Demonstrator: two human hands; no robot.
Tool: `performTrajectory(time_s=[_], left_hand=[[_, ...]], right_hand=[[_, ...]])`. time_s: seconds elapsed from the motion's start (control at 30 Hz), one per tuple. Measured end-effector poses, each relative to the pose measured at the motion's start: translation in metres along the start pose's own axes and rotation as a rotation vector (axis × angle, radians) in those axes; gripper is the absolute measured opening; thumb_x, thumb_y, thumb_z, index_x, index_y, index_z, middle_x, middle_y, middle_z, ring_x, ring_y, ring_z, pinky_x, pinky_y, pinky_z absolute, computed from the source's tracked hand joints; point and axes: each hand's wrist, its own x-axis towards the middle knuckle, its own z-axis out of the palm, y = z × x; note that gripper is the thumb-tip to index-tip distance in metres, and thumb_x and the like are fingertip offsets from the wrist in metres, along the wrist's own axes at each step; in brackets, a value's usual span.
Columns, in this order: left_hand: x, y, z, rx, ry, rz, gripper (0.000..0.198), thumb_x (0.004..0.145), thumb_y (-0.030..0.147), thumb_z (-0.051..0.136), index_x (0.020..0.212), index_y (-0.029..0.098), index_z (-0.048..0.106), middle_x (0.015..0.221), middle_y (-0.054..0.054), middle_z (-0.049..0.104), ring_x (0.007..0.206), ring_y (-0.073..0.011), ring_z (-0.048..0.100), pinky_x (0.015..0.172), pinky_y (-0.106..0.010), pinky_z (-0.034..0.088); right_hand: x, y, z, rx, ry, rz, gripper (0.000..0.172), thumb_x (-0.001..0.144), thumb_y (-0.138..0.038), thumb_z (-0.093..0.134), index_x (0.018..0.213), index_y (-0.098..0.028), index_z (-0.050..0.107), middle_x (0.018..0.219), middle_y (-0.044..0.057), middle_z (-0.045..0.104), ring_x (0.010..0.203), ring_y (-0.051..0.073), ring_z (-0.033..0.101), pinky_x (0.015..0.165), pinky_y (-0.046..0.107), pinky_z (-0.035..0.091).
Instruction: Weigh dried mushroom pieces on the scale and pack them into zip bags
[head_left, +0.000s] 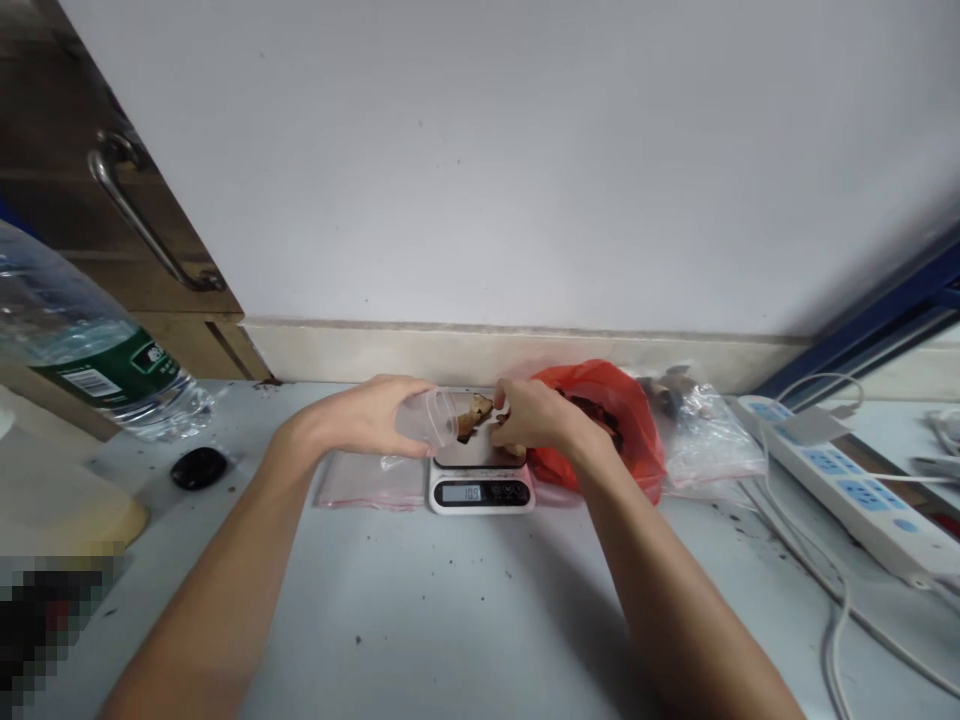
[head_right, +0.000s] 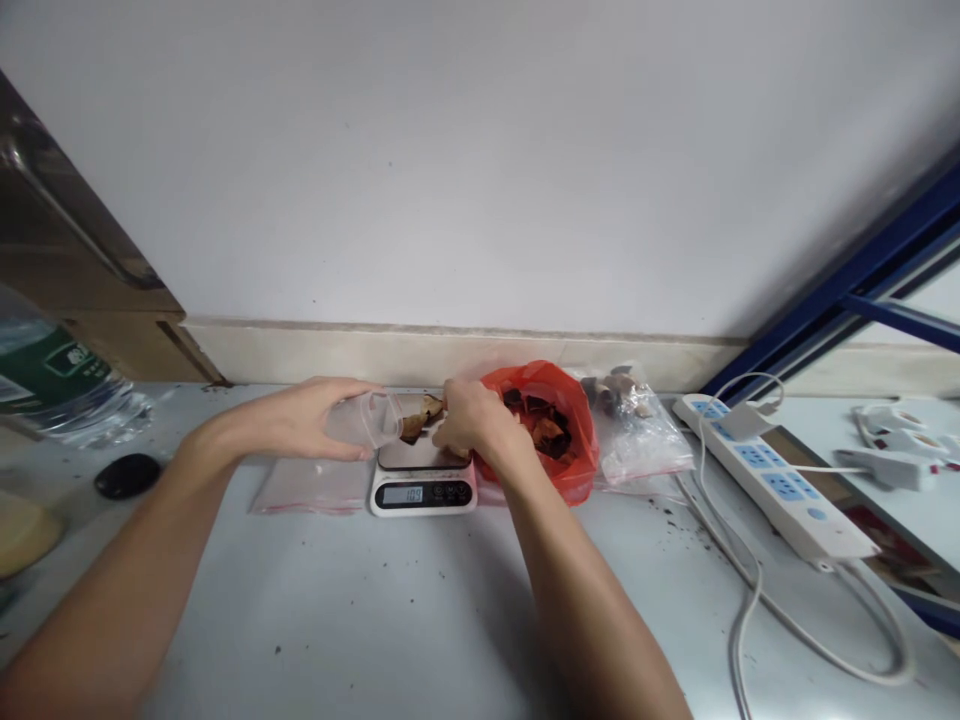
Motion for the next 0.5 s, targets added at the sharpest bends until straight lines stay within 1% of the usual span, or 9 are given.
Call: performTrajectory(time_s=[0.07, 0.13, 0.27, 0.33, 0.4, 0.43, 0.5], left_hand=[[0.0, 0.001, 0.0, -0.008, -0.014, -0.017, 0.067, 0.072, 0.052, 0.071, 0.131, 0.02, 0.064, 0.138, -0.011, 0.067, 0.125, -0.0335, 0.061, 0.103, -0.041, 0.047], [0.0, 0.002, 0.001, -0.012, -0.024, -0.033, 0.065, 0.072, 0.052, 0.071, 0.13, 0.021, 0.065, 0.135, -0.01, 0.069, 0.123, -0.0331, 0.062, 0.1, -0.04, 0.048], [0.001, 0.004, 0.003, -0.013, -0.023, -0.012, 0.062, 0.073, 0.053, 0.071, 0.128, 0.025, 0.066, 0.133, -0.007, 0.07, 0.12, -0.0317, 0.064, 0.089, -0.033, 0.049], [0.002, 0.005, 0.004, -0.019, -0.034, 0.009, 0.06, 0.075, 0.052, 0.071, 0.13, 0.027, 0.066, 0.133, -0.006, 0.071, 0.119, -0.0305, 0.065, 0.086, -0.031, 0.049], [0.003, 0.006, 0.006, -0.024, -0.044, 0.009, 0.062, 0.076, 0.053, 0.071, 0.132, 0.027, 0.064, 0.131, -0.006, 0.071, 0.116, -0.0295, 0.066, 0.085, -0.03, 0.048], [0.003, 0.006, 0.006, -0.023, -0.04, 0.003, 0.063, 0.076, 0.054, 0.071, 0.133, 0.027, 0.064, 0.13, -0.006, 0.072, 0.115, -0.0293, 0.066, 0.086, -0.03, 0.048], [0.003, 0.006, 0.005, -0.019, -0.024, -0.007, 0.065, 0.076, 0.056, 0.071, 0.133, 0.025, 0.063, 0.129, -0.008, 0.072, 0.114, -0.0294, 0.066, 0.087, -0.031, 0.048]], right_hand=[[-0.003, 0.004, -0.005, 0.079, -0.008, -0.013, 0.029, 0.066, -0.007, 0.067, 0.092, -0.019, 0.061, 0.072, 0.004, 0.071, 0.073, 0.022, 0.07, 0.052, 0.025, 0.041], [-0.007, 0.005, -0.01, 0.147, 0.024, -0.048, 0.023, 0.068, -0.007, 0.068, 0.084, -0.02, 0.059, 0.072, 0.002, 0.07, 0.07, 0.018, 0.068, 0.052, 0.023, 0.043], [-0.011, 0.004, -0.015, 0.365, 0.088, -0.163, 0.021, 0.069, -0.005, 0.069, 0.076, -0.021, 0.058, 0.077, 0.001, 0.071, 0.062, 0.013, 0.065, 0.05, 0.022, 0.045], [-0.009, 0.004, -0.013, 0.42, 0.136, -0.209, 0.022, 0.068, -0.005, 0.072, 0.072, -0.021, 0.058, 0.076, 0.001, 0.071, 0.057, 0.012, 0.062, 0.047, 0.023, 0.045], [-0.005, 0.004, -0.01, 0.442, 0.202, -0.281, 0.023, 0.067, -0.005, 0.074, 0.068, -0.02, 0.057, 0.078, 0.002, 0.071, 0.061, 0.013, 0.064, 0.049, 0.023, 0.047], [-0.004, 0.004, -0.01, 0.475, 0.211, -0.334, 0.021, 0.069, -0.007, 0.074, 0.069, -0.02, 0.058, 0.079, 0.003, 0.072, 0.065, 0.015, 0.066, 0.052, 0.023, 0.049], [-0.004, 0.003, -0.01, 0.592, 0.17, -0.457, 0.014, 0.076, -0.011, 0.071, 0.077, -0.02, 0.061, 0.084, 0.004, 0.074, 0.074, 0.017, 0.07, 0.06, 0.025, 0.054]])
